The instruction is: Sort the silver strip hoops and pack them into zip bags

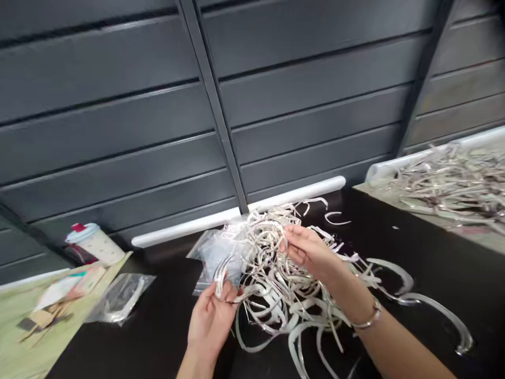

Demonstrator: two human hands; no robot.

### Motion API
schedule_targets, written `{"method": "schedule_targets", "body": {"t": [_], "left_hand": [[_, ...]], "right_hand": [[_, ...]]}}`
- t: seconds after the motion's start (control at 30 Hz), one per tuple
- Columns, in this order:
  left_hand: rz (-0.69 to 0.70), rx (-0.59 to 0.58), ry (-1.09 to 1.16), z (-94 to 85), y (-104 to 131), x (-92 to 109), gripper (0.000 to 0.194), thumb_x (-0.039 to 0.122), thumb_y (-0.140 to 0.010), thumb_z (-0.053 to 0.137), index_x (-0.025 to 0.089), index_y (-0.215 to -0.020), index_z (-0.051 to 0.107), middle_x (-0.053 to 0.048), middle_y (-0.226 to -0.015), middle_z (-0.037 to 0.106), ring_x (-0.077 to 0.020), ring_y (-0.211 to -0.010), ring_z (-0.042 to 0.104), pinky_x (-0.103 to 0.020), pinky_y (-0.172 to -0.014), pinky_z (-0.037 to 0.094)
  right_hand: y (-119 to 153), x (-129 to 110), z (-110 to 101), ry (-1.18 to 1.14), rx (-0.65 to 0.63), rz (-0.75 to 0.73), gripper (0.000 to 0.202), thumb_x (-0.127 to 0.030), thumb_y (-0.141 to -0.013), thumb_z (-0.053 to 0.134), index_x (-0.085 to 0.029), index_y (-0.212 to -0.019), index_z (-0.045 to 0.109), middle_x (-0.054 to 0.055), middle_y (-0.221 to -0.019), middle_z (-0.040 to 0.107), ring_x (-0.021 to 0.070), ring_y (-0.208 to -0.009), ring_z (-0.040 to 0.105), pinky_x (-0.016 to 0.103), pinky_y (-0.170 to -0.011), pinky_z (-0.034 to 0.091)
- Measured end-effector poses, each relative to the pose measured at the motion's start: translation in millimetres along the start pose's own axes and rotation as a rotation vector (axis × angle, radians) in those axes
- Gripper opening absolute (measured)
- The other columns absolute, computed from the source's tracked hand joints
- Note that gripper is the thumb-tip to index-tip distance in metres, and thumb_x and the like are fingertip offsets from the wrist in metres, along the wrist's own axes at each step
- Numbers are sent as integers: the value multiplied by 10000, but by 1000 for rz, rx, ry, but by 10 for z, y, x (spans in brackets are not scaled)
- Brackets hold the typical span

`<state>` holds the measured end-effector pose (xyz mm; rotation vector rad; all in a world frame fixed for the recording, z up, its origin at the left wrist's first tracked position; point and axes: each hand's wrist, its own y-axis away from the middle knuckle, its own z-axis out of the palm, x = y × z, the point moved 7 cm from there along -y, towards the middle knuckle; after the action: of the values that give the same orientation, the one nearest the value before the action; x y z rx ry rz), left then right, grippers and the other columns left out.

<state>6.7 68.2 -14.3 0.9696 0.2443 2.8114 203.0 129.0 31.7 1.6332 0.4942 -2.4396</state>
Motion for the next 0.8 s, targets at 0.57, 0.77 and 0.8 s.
{"method": "schedule_targets", "body": {"t": [0.57, 0.77, 0.8], "left_hand": [[268, -69, -869, 628, -40, -218, 298, 472, -828, 573, 191, -914, 617, -34, -794, 596, -194, -834, 543, -282, -773, 413], [248, -321, -816, 759, 24, -358, 304, 463, -873, 509, 177, -781, 557, 27, -641, 458, -122, -637, 428, -246, -681, 370], [272, -310, -785, 774, 31, -328, 301, 456, -876, 510, 177, -766, 541, 30, -637, 450, -116, -629, 415, -239, -664, 359]], "right_hand": [[526, -525, 574, 1186, -197, -444, 220, -148, -885, 517, -200, -723, 657, 10, -737, 584, 148, -734, 526, 287, -711, 404], [518, -617, 470, 985, 50, -693, 181, -96, -834, 521, -200, -942, 623, 78, -1023, 567, 169, -891, 559, 301, -760, 460], [524, -652, 399, 921, 142, -732, 154, -113, -828, 530, -198, -932, 604, 71, -982, 569, 163, -855, 562, 299, -737, 466]]}}
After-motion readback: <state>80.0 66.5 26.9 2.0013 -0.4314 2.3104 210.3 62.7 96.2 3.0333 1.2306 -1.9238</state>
